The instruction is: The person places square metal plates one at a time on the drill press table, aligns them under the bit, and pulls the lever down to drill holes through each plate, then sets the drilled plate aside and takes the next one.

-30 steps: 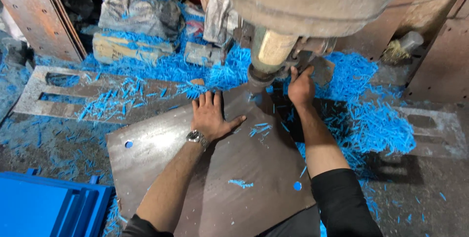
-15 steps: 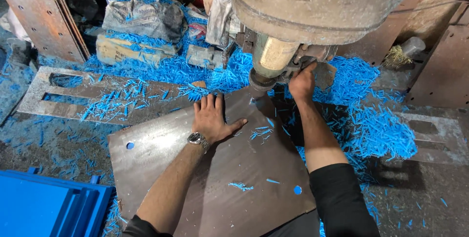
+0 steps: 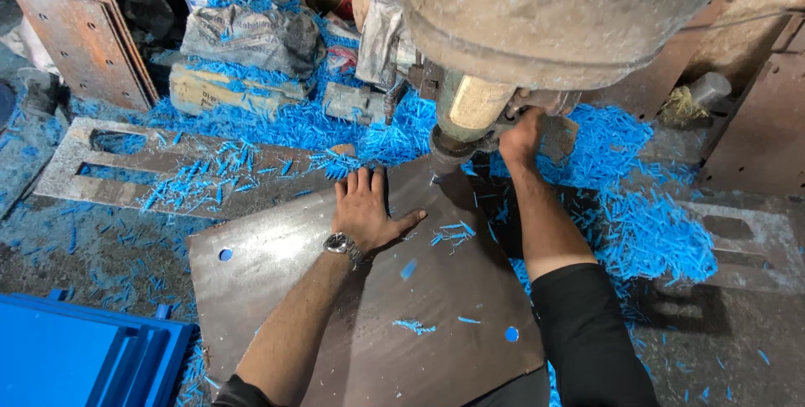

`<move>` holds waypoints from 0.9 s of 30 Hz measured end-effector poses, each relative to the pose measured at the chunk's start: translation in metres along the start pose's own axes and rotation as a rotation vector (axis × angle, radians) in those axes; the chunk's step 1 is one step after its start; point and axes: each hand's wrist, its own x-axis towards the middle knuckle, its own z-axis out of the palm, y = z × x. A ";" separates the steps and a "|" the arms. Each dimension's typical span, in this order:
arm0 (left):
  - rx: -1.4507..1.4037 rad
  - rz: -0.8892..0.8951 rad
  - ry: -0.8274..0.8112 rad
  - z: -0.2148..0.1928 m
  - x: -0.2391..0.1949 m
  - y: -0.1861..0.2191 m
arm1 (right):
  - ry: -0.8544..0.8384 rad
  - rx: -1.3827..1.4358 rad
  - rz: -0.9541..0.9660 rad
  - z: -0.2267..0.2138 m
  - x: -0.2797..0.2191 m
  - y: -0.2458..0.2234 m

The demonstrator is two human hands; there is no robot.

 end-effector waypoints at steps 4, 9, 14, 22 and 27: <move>-0.019 0.028 0.019 0.004 0.001 -0.003 | 0.034 0.083 -0.056 0.000 -0.002 -0.016; -0.019 0.032 0.063 0.004 0.000 0.000 | 0.041 0.274 -0.134 -0.004 0.009 -0.035; -0.020 0.041 -0.054 -0.004 0.001 -0.002 | 0.150 0.170 -0.197 0.036 0.018 0.013; -0.021 0.049 -0.083 -0.012 0.001 -0.001 | -0.030 0.738 -0.034 -0.015 0.011 -0.056; -0.034 0.051 -0.089 -0.009 0.001 -0.001 | -0.403 1.256 0.099 -0.033 0.016 -0.059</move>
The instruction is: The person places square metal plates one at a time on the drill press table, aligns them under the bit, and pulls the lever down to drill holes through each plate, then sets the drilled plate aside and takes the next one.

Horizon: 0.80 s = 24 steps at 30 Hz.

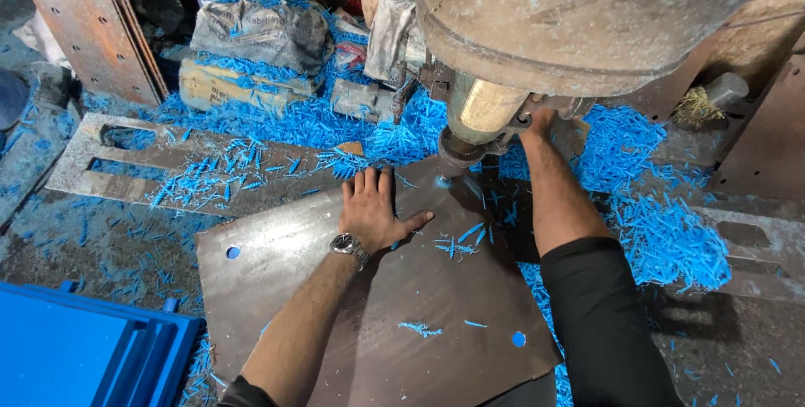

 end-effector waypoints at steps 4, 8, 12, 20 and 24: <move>-0.005 0.007 0.039 0.001 -0.002 0.001 | -0.004 -0.405 -0.048 0.008 0.010 -0.010; 0.008 -0.020 -0.031 -0.004 0.004 0.001 | 0.092 -0.318 0.006 0.007 0.008 -0.026; -0.001 -0.031 -0.051 -0.004 -0.001 0.001 | 0.184 -0.230 0.053 0.007 0.017 -0.029; -0.001 -0.064 -0.129 -0.010 0.000 0.003 | 0.364 -0.065 0.146 -0.018 0.033 -0.022; 0.001 -0.058 -0.079 -0.005 0.003 0.001 | 0.443 -0.011 0.188 -0.058 0.017 0.007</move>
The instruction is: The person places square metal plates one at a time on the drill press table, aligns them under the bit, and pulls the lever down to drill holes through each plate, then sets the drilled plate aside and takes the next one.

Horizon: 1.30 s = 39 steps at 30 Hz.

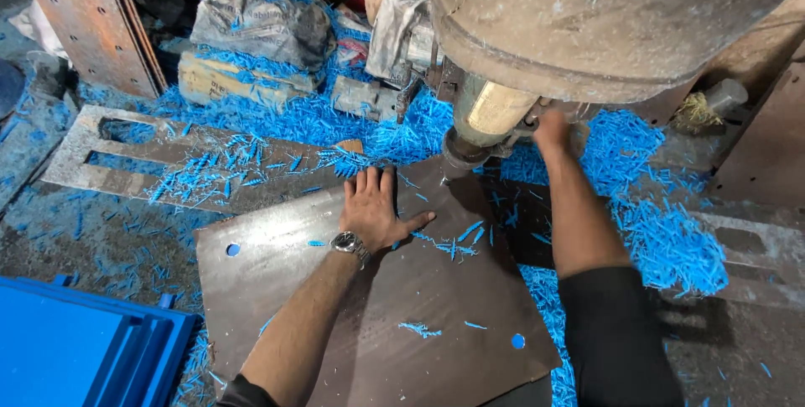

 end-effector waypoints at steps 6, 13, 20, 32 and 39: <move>0.005 0.028 -0.004 -0.001 -0.001 -0.001 | -0.358 -1.700 0.010 -0.013 -0.196 -0.106; 0.074 0.100 0.151 0.025 0.001 -0.010 | -0.557 -0.488 -0.446 0.082 -0.262 -0.288; 0.036 0.113 0.135 0.027 -0.017 0.000 | -0.040 -0.704 -0.664 0.149 -0.218 -0.308; -0.219 0.266 0.112 0.063 -0.064 0.041 | -0.643 -1.086 -0.480 0.109 -0.513 -0.102; -0.785 0.264 0.239 -0.018 -0.130 0.067 | -1.082 -1.243 -0.468 0.120 -0.495 -0.078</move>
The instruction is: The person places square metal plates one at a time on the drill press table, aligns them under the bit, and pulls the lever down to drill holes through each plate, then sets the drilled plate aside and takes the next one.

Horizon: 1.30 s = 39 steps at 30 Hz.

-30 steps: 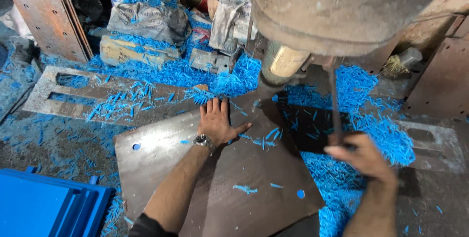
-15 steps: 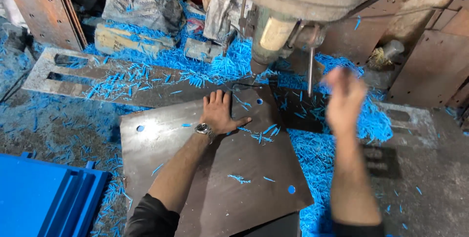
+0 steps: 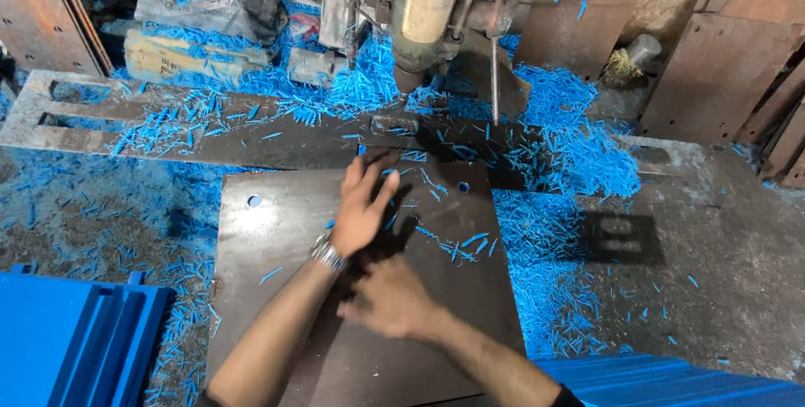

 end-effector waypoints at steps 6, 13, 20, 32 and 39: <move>0.199 0.130 -0.228 -0.062 -0.114 0.078 | 0.421 -0.289 0.665 -0.057 -0.040 0.140; 0.742 0.330 -0.103 -0.048 -0.267 0.009 | 0.572 -0.456 0.602 -0.073 -0.092 0.184; 0.798 0.380 -0.229 -0.089 -0.284 0.001 | 0.582 -0.378 0.551 -0.041 -0.035 0.213; 0.958 0.026 -0.063 -0.188 -0.273 -0.063 | 0.581 -0.382 0.679 -0.023 -0.075 0.172; 0.940 -0.162 0.250 -0.209 -0.266 -0.067 | 0.640 -0.251 0.662 0.000 -0.132 0.091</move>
